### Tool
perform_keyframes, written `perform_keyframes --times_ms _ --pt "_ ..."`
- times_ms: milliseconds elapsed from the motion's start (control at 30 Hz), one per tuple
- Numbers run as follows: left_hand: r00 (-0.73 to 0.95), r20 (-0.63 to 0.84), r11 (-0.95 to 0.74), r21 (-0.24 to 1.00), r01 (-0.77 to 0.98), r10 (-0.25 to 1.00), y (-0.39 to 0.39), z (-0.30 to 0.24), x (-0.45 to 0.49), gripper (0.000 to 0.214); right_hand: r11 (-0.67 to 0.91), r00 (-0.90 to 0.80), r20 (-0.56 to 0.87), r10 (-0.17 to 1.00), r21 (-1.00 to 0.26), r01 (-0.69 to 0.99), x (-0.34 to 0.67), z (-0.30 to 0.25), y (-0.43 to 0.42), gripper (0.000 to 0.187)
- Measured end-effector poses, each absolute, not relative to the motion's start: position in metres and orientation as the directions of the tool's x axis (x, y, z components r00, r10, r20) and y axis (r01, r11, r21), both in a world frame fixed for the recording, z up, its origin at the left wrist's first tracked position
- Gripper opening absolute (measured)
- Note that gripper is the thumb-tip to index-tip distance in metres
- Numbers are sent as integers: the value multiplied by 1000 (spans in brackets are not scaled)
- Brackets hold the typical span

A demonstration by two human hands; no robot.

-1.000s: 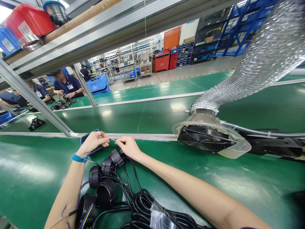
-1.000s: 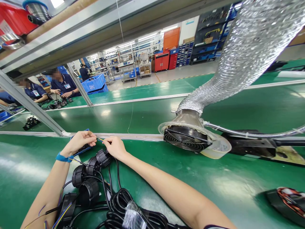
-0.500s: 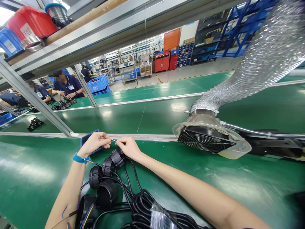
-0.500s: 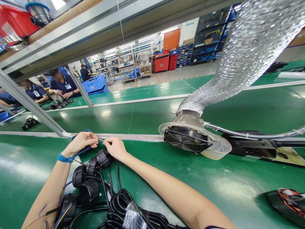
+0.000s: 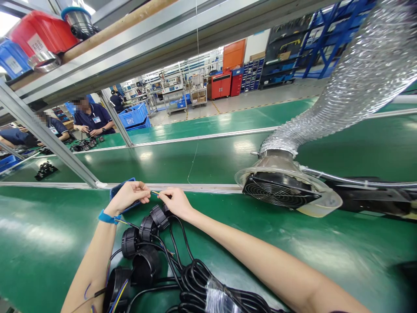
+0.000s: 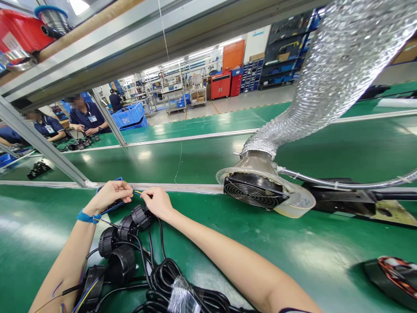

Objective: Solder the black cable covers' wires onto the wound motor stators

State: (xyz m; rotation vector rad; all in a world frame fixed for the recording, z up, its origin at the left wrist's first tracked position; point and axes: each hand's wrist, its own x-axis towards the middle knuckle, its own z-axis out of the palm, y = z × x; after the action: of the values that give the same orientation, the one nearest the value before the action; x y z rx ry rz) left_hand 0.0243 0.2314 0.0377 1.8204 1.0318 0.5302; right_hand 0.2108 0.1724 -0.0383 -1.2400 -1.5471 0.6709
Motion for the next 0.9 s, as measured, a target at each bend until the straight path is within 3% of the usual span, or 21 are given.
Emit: perform_keyframes --times_ms 200,500,900 --pt "556 -91 -180 893 413 826 231 36 29 26 337 32 377 926 -860 382 210 -38 171 23" --pt "454 -75 -34 973 229 888 237 20 37 38 352 68 399 915 -866 355 209 -40 172 32" --pt "318 52 -75 995 59 947 244 11 43 40 337 108 384 917 -889 310 208 -40 173 32"
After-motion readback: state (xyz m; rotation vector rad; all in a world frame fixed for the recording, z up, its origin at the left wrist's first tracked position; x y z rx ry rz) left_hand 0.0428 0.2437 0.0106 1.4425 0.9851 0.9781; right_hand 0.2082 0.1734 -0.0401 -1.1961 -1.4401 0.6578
